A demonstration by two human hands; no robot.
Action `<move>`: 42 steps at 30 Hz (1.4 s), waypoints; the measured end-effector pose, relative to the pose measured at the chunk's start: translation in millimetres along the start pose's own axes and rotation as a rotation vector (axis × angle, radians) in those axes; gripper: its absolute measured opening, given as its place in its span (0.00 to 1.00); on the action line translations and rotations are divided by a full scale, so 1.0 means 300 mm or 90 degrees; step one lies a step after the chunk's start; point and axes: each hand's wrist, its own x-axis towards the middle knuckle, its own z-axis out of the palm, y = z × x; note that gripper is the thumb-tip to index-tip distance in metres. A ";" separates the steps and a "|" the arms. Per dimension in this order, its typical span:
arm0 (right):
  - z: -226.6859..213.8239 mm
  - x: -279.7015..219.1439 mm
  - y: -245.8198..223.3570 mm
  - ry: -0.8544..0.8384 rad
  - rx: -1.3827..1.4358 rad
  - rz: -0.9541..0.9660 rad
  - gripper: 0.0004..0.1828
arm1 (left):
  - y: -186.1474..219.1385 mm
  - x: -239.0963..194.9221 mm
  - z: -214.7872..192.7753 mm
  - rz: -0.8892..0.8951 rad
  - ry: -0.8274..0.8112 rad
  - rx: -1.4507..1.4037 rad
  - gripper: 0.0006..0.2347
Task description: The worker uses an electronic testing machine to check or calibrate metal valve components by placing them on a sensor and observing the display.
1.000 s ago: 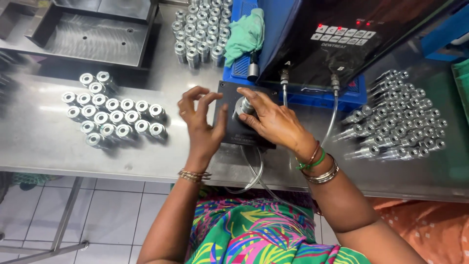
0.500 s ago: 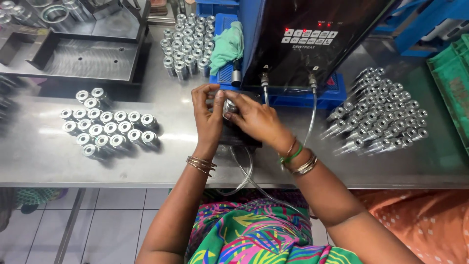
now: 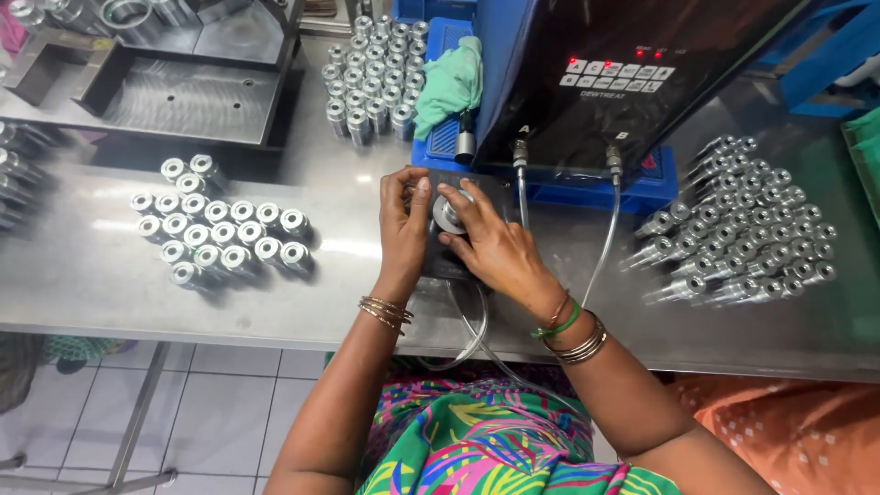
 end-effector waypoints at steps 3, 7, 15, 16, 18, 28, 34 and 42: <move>-0.036 -0.022 0.087 0.007 0.080 -0.154 0.36 | -0.013 -0.014 -0.013 0.015 0.003 -0.004 0.12; -0.230 -0.117 0.214 0.068 0.280 0.187 0.14 | 0.042 -0.026 0.014 0.051 -0.050 0.130 0.17; -0.190 -0.433 0.774 0.304 -0.336 0.261 0.19 | 0.051 -0.024 0.055 0.166 -0.062 0.303 0.18; -0.187 -0.426 0.765 0.305 -0.341 0.260 0.19 | 0.060 -0.023 0.051 0.167 -0.061 0.298 0.18; -0.169 -0.411 0.739 0.283 -0.352 0.333 0.19 | 0.079 -0.026 0.033 0.148 -0.095 0.280 0.20; -0.185 -0.418 0.635 0.226 -0.358 0.473 0.24 | 0.067 -0.010 0.010 0.167 -0.238 0.207 0.19; -0.171 -0.447 0.684 0.201 -0.386 0.444 0.23 | 0.086 -0.017 0.028 0.073 -0.132 0.309 0.19; -0.135 -0.471 0.574 0.204 -0.293 0.326 0.20 | 0.076 0.013 -0.067 0.174 -0.323 0.197 0.18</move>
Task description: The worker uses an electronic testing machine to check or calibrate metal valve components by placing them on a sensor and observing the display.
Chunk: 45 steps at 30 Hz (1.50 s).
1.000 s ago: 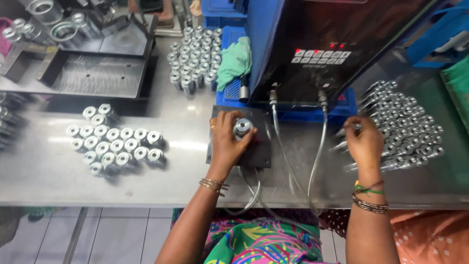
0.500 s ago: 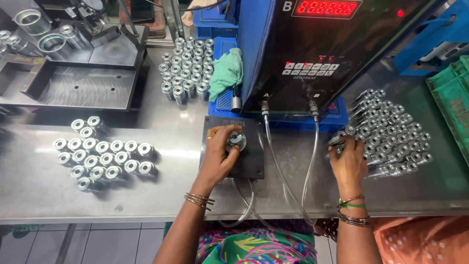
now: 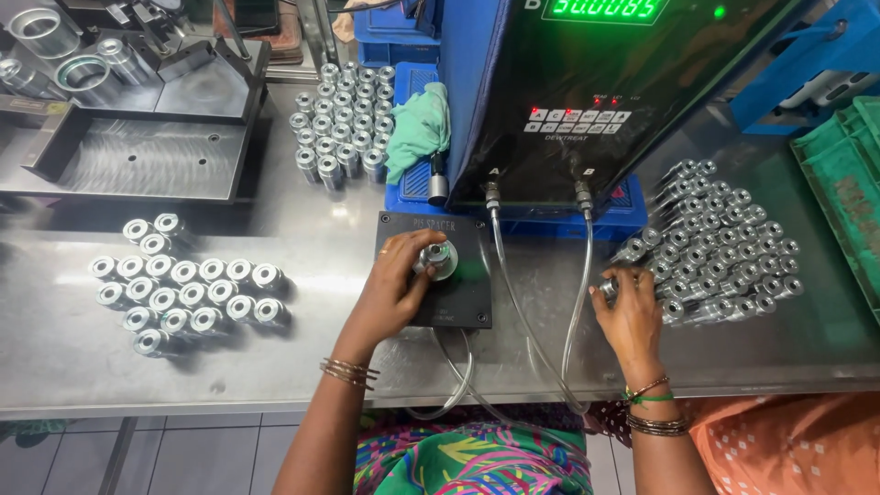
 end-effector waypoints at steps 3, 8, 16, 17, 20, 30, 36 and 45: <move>0.034 -0.025 0.013 -0.008 0.098 0.021 0.25 | 0.004 0.011 0.015 -0.012 0.005 -0.004 0.17; 0.065 -0.053 0.026 0.014 0.118 0.014 0.28 | 0.047 0.035 0.032 -0.147 0.050 0.086 0.20; 0.034 -0.040 0.030 -0.029 0.193 0.120 0.27 | -0.014 0.010 -0.007 0.014 0.025 0.083 0.19; 0.038 -0.035 0.039 -0.053 0.280 0.198 0.27 | -0.009 0.017 -0.004 0.006 0.031 0.095 0.20; 0.024 -0.025 0.086 -0.052 0.483 0.284 0.26 | 0.004 0.035 -0.006 -0.016 0.025 0.112 0.22; -0.247 0.134 -0.342 -0.113 0.723 0.122 0.24 | 0.126 0.081 -0.042 0.116 0.283 0.116 0.23; -0.129 0.120 -0.661 -0.288 0.649 -0.192 0.25 | -0.054 -0.040 -0.184 -0.035 0.319 0.319 0.19; -0.116 0.182 -0.762 -0.218 0.521 -0.189 0.26 | -0.239 -0.383 -0.187 -0.252 0.202 0.738 0.16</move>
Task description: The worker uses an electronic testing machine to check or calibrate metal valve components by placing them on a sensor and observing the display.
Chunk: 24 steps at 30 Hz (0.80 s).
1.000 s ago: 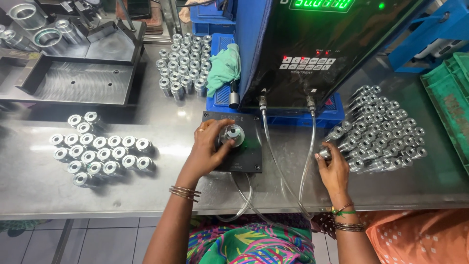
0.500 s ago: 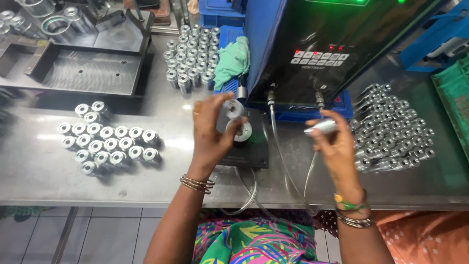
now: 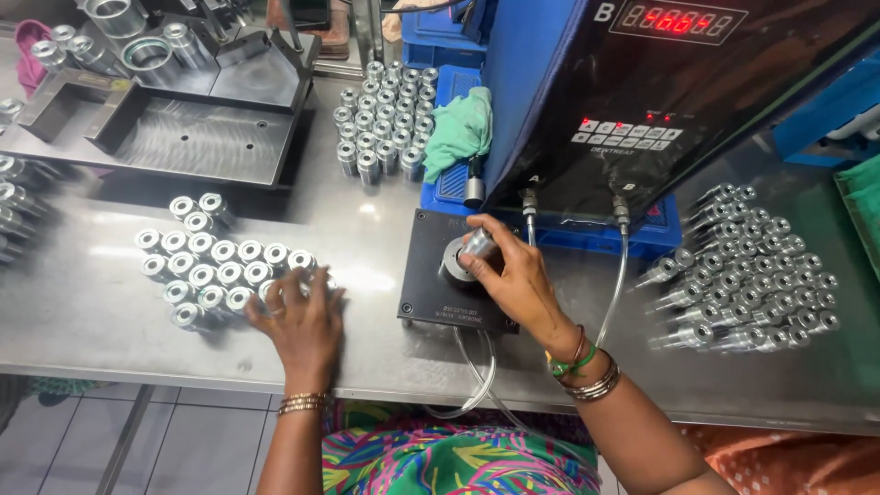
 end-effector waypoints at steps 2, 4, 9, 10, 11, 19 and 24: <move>-0.003 0.007 -0.025 -0.020 -0.016 0.057 0.26 | 0.020 0.020 -0.001 -0.051 -0.013 0.037 0.15; 0.000 0.014 -0.021 -0.036 -0.031 0.104 0.26 | 0.039 0.053 -0.004 -0.104 -0.017 0.074 0.13; 0.011 -0.010 -0.023 -0.029 -0.162 -0.162 0.27 | 0.107 0.106 -0.040 -0.110 0.084 -0.206 0.11; 0.004 -0.004 -0.047 -0.029 -0.161 -0.164 0.27 | 0.123 0.119 -0.052 -0.111 0.086 -0.205 0.11; -0.005 -0.003 -0.070 -0.048 -0.199 -0.108 0.29 | 0.141 0.127 -0.064 -0.100 0.076 -0.256 0.11; -0.067 -0.042 0.054 -0.107 -0.216 -0.171 0.35 | 0.362 0.199 -0.170 -0.048 0.094 -0.564 0.10; -0.388 -0.131 0.265 0.253 -0.088 0.190 0.10 | 0.456 0.187 -0.135 0.003 0.005 -0.747 0.13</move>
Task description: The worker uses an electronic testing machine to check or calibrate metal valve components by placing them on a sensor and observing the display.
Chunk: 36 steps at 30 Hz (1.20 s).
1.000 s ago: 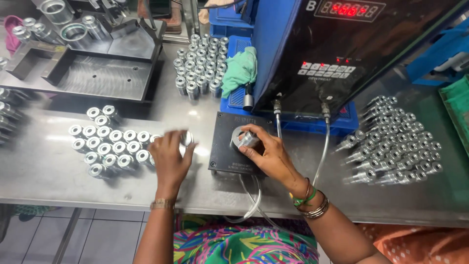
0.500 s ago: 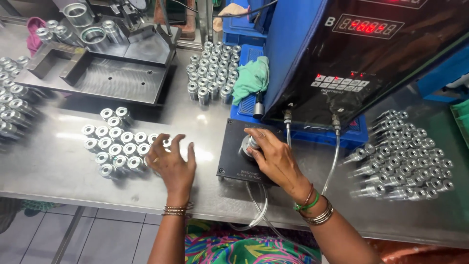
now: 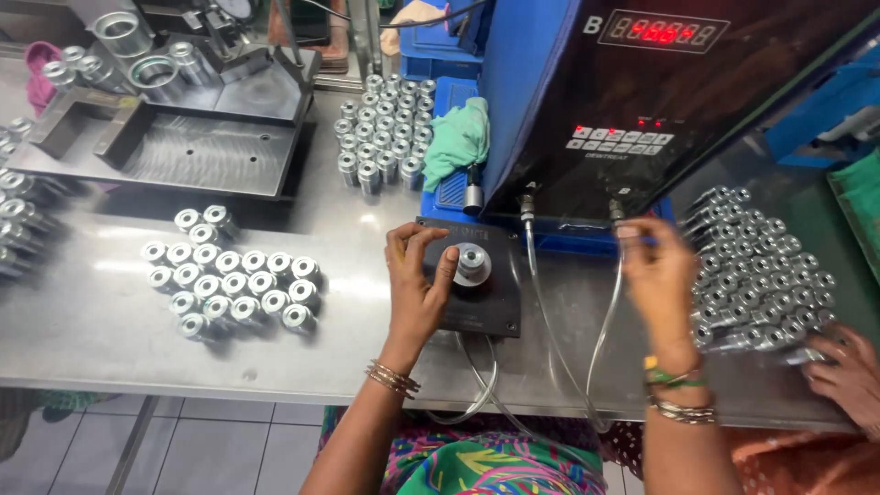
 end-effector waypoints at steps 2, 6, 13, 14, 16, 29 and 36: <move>-0.099 0.019 0.213 0.032 -0.109 0.033 0.10 | -0.022 0.009 0.030 -0.038 -0.014 -0.044 0.13; -0.140 -0.017 0.492 0.032 -0.440 -0.011 0.21 | -0.025 0.020 0.071 -0.073 -0.022 -0.061 0.14; -0.055 -0.051 0.498 0.021 -0.547 0.018 0.36 | -0.037 0.002 0.046 -0.122 -0.032 -0.065 0.14; -0.048 -0.049 0.498 0.022 -0.543 0.004 0.37 | -0.037 -0.001 0.044 -0.097 -0.034 -0.052 0.14; -0.032 -0.041 0.492 0.023 -0.541 -0.011 0.38 | -0.019 0.003 0.041 -0.073 -0.036 -0.041 0.16; -0.010 -0.069 0.482 0.058 -0.553 -0.035 0.33 | 0.027 0.000 0.024 0.005 -0.099 0.071 0.21; -0.010 -0.101 0.412 0.023 -0.539 -0.052 0.30 | -0.035 0.001 -0.008 0.061 -0.215 -0.031 0.18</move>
